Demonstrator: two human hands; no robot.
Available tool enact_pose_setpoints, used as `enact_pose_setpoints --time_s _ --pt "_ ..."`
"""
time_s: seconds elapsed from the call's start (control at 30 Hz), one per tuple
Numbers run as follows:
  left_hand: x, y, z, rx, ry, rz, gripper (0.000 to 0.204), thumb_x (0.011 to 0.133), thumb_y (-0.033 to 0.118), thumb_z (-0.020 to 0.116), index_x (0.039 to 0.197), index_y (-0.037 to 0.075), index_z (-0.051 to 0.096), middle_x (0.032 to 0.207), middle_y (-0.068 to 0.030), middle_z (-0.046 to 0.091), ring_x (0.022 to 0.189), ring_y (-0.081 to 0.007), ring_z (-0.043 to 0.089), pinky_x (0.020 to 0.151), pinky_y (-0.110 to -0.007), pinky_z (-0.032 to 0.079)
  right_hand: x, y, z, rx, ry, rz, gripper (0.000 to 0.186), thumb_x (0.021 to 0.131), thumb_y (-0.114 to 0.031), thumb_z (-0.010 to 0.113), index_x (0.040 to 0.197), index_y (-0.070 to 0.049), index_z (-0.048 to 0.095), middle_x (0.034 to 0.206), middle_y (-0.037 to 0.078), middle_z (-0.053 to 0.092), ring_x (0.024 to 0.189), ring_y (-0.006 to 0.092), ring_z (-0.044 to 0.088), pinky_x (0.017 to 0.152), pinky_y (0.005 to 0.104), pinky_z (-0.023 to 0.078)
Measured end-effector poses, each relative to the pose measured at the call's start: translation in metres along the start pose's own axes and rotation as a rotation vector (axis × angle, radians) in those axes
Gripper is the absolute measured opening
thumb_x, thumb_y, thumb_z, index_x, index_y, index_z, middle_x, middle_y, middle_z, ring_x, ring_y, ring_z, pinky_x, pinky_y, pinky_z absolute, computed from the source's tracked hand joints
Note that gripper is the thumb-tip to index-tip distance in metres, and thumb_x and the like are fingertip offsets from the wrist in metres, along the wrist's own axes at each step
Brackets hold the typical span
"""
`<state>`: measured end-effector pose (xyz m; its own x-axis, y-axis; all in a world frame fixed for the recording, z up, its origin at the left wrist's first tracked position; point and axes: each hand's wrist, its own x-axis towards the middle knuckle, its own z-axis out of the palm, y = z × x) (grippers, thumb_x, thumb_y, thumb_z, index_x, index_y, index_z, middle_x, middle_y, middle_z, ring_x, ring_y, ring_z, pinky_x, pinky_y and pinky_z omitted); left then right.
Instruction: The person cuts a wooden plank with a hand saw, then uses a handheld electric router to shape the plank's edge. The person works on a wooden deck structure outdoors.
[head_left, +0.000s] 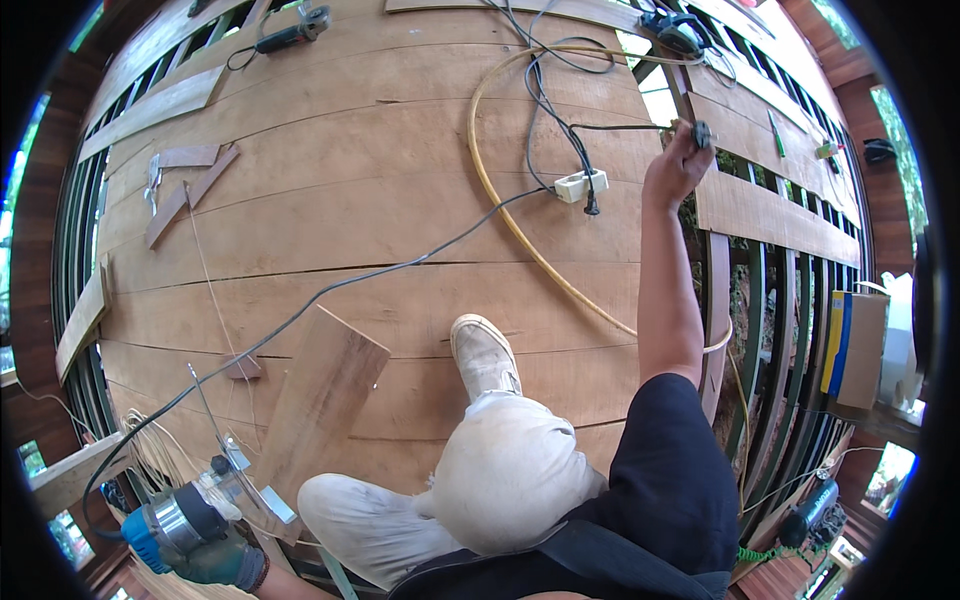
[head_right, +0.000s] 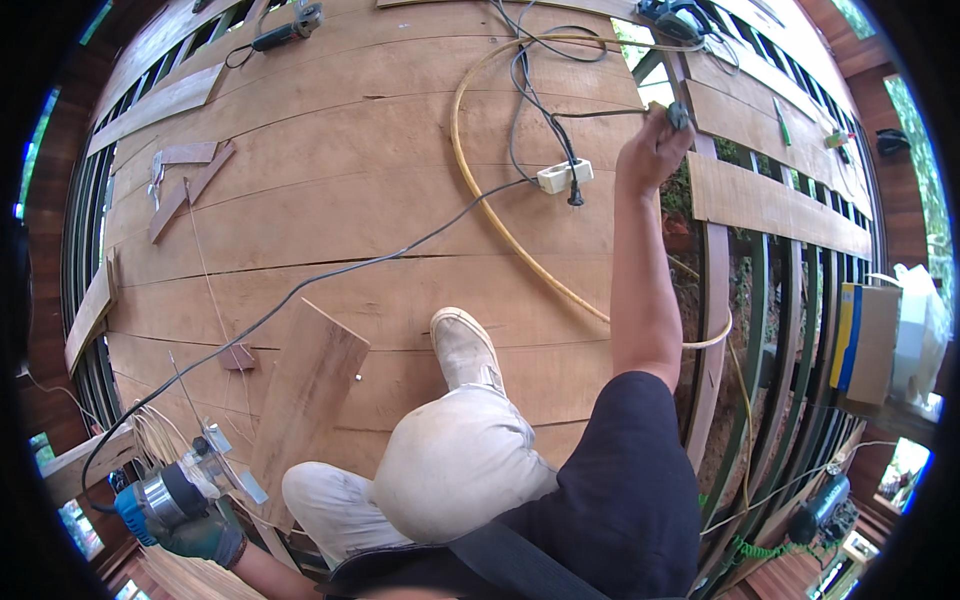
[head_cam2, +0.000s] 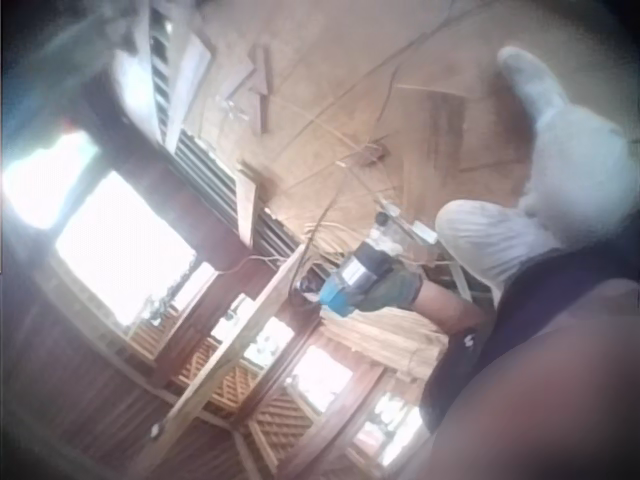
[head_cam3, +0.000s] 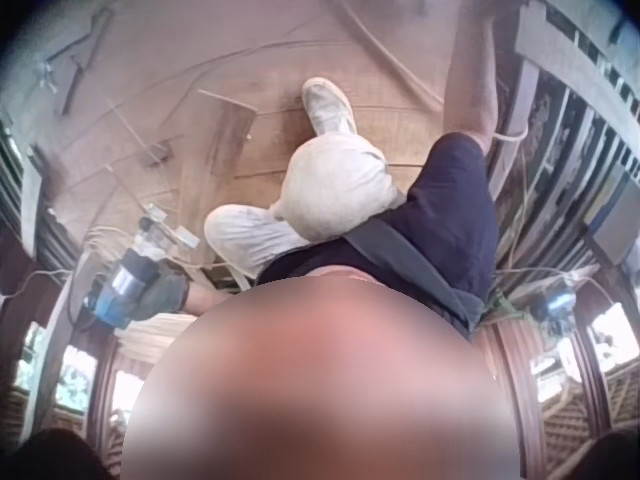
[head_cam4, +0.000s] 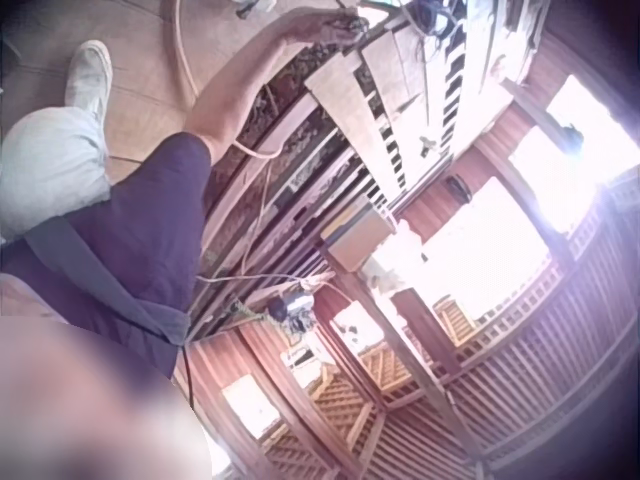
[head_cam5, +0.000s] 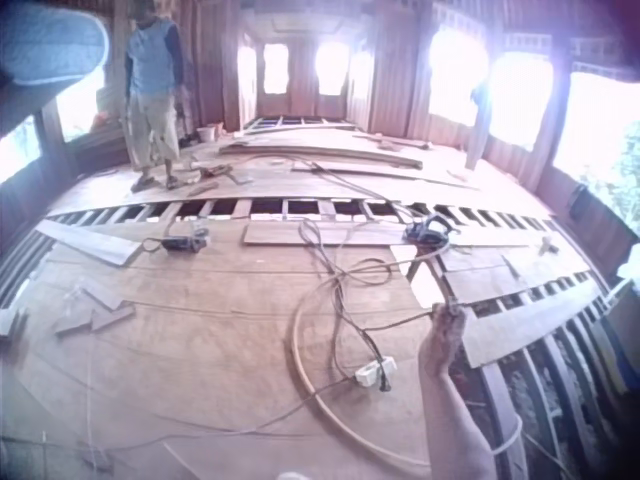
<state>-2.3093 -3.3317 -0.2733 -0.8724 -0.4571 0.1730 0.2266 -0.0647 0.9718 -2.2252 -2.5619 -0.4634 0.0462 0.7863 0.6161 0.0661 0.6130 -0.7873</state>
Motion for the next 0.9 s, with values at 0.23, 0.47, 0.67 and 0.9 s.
enact_pose_setpoints --time_s 0.23,0.47,0.67,0.9 --pt "-0.003 -0.010 0.015 -0.055 -0.184 -0.141 0.073 0.087 0.048 0.068 0.137 -0.003 0.055 0.128 -0.0195 0.065 0.117 -0.0340 0.066 0.103 -0.049 0.054 -0.016 0.000 0.031 -0.700 -1.250 -0.165 0.022 0.093 -0.028 0.070 0.104 -0.010 0.074 0.101 0.016 0.075 0.096 0.0383 0.071 0.082 0.0474 0.056" --pt "-0.023 -0.041 0.055 0.143 -0.270 -0.199 0.078 0.086 0.048 0.068 0.142 -0.004 0.052 0.134 -0.0214 0.061 0.123 -0.0339 0.063 0.101 -0.048 0.055 -0.033 0.039 0.059 -1.324 -1.691 -0.249 0.022 0.090 -0.015 0.066 0.108 -0.009 0.076 0.115 0.015 0.074 0.107 0.0340 0.071 0.088 0.0437 0.058" --pt "-0.031 -0.076 0.087 0.431 -0.368 0.090 0.067 0.089 0.034 0.069 0.142 -0.002 0.051 0.135 -0.0185 0.060 0.119 -0.0322 0.064 0.100 -0.045 0.054 -0.035 0.039 0.057 -1.404 -1.881 -0.490 0.021 0.088 -0.012 0.068 0.107 -0.006 0.077 0.116 0.014 0.075 0.107 0.0310 0.073 0.087 0.0418 0.059" --pt "-0.043 -0.097 0.098 0.530 -0.400 0.064 0.075 0.087 0.036 0.071 0.149 0.001 0.046 0.139 -0.0157 0.056 0.123 -0.0300 0.061 0.105 -0.045 0.051 -0.030 0.067 0.011 -1.316 -1.759 -0.149 0.021 0.086 -0.012 0.065 0.101 -0.004 0.077 0.109 0.019 0.075 0.103 0.0375 0.072 0.087 0.0464 0.058"
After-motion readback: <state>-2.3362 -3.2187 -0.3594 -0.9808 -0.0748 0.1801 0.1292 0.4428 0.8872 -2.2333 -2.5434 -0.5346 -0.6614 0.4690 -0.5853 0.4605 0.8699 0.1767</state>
